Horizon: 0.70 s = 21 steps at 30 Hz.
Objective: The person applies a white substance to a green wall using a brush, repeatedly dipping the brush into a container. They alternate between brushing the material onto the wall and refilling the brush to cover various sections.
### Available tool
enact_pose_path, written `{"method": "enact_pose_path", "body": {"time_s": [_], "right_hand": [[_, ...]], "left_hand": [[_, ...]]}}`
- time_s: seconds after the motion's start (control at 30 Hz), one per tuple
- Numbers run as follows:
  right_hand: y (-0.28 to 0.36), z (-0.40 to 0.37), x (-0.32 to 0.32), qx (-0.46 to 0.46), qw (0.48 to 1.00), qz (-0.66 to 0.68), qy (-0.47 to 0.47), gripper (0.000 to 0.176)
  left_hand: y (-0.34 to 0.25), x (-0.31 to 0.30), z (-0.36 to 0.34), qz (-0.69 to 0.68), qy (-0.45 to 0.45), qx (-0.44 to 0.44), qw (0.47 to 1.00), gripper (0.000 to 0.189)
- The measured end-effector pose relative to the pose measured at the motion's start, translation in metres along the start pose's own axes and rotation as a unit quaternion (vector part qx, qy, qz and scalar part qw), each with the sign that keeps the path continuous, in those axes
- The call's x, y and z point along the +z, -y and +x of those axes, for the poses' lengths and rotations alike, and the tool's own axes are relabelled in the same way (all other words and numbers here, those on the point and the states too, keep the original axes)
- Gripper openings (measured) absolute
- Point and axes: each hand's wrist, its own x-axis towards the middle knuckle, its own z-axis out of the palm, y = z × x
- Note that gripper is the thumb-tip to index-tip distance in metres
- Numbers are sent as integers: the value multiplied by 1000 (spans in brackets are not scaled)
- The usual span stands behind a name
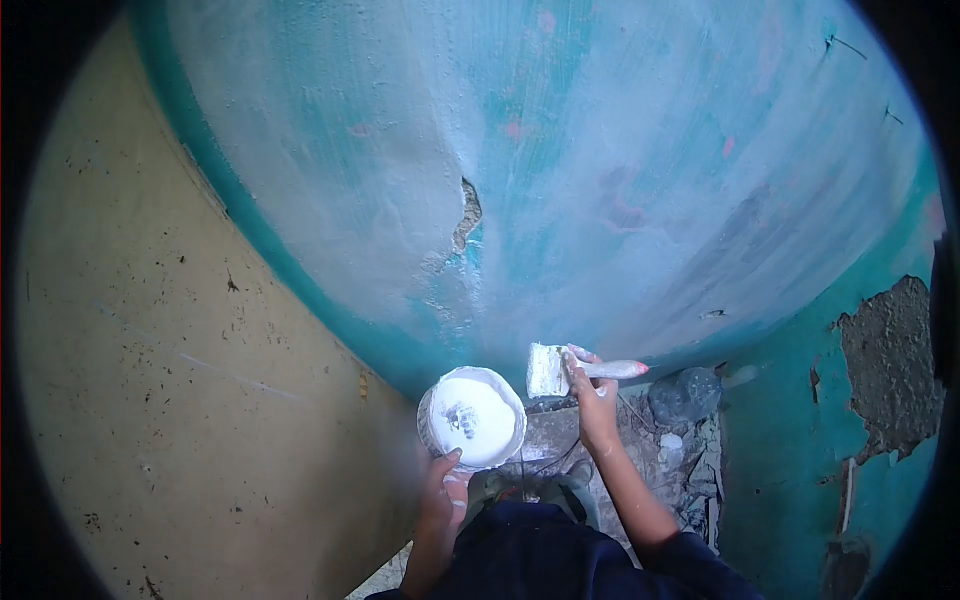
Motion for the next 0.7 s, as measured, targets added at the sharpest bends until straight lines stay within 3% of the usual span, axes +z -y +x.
{"method": "enact_pose_path", "body": {"time_s": [0.13,0.27,0.33,0.47,0.53,0.6,0.7], "right_hand": [[4,-21,-14,17,995,92,-16,33],[24,-37,-32,5,996,81,-26,32],[34,-42,-45,-66,997,21,-26,31],[59,-45,-74,-99,994,-33,-36,30],[67,-47,-90,-159,982,-103,-29,30],[72,-51,-106,-157,978,-131,-32,30],[84,-57,-128,-154,972,-174,-27,32]], "left_hand": [[9,8,2,20,10,5,1000,71],[18,34,1,11,31,17,999,71],[21,52,-4,3,28,15,999,70],[38,79,-11,21,52,13,998,74],[50,92,-16,31,66,12,997,74],[61,107,-24,86,75,17,993,78],[79,126,-32,66,92,0,994,78]]}}
